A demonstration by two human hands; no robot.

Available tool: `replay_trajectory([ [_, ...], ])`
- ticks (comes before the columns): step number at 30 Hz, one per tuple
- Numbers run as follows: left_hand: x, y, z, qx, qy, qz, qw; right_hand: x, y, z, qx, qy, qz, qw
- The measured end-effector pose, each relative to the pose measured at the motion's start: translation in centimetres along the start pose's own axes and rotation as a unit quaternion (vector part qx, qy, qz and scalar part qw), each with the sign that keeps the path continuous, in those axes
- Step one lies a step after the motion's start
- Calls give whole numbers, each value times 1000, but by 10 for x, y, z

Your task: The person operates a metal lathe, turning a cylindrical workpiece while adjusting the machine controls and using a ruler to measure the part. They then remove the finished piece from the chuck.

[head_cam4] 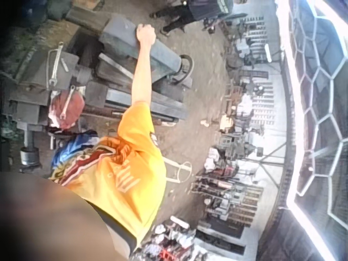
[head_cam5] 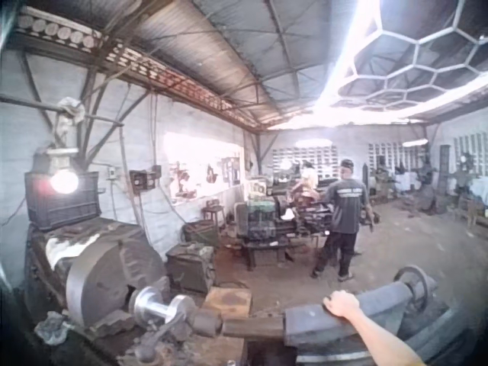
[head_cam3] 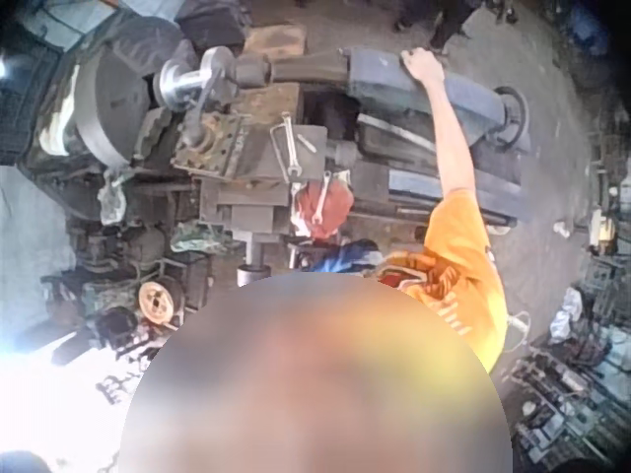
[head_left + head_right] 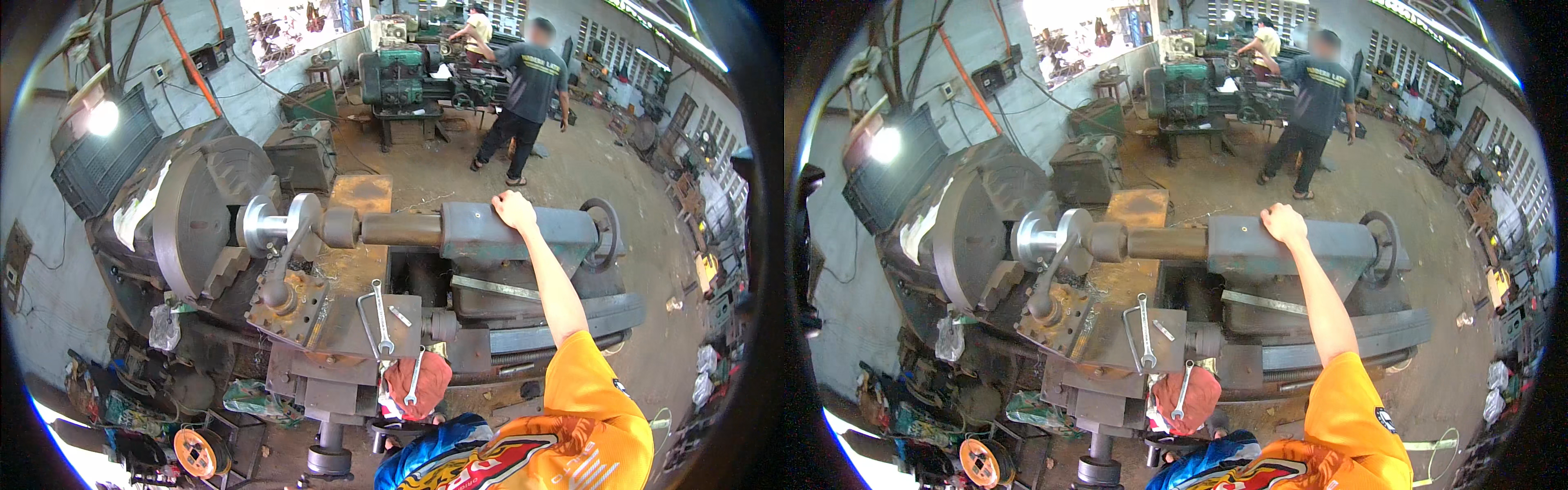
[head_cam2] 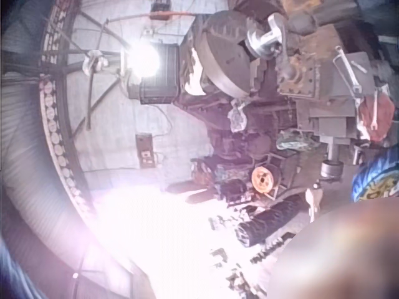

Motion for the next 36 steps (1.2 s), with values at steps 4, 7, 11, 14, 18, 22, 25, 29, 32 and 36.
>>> replay_trajectory([
  [4, 53, -41, 4, 63, 117, -33, 991, 2, 0, 4, -4, 4, -9, 1000],
  [7, 64, -62, -24, 79, 251, -65, 963, 3, -3, 6, -16, 0, -13, 1000],
  [11, 35, -66, -35, 75, 297, -97, 947, 0, -4, 2, -18, -17, 11, 1000],
  [14, 3, -44, -12, 83, 189, -102, 973, 0, -2, 0, -8, 5, -15, 1000],
  [18, -7, -10, 16, 72, 16, -35, 997, -1, -1, -3, -13, -12, -4, 1000],
  [22, 31, -13, -7, 80, 88, -14, 993, 4, -5, 4, -15, -7, -12, 1000],
  [25, 60, -32, -61, 27, 320, -64, 945, 7, -7, 7, -41, -31, -36, 998],
  [29, 17, -42, -85, 21, 299, -164, 940, 8, -10, 9, -39, -26, -19, 999],
  [32, -24, -33, -64, -38, 302, -141, 942, 7, -7, 7, -53, -33, -10, 998],
  [36, -51, -48, -52, -3, 312, -97, 945, 5, -4, 4, -60, -53, -29, 996],
])
Point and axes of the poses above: each hand's wrist, its own z-axis towards the middle knuckle, its own x-axis out of the palm, y = z × x, the point moved 4 cm from there along z, towards the middle knuckle, and after that the axes turned 11 degrees about x, right-handed, at the moved point
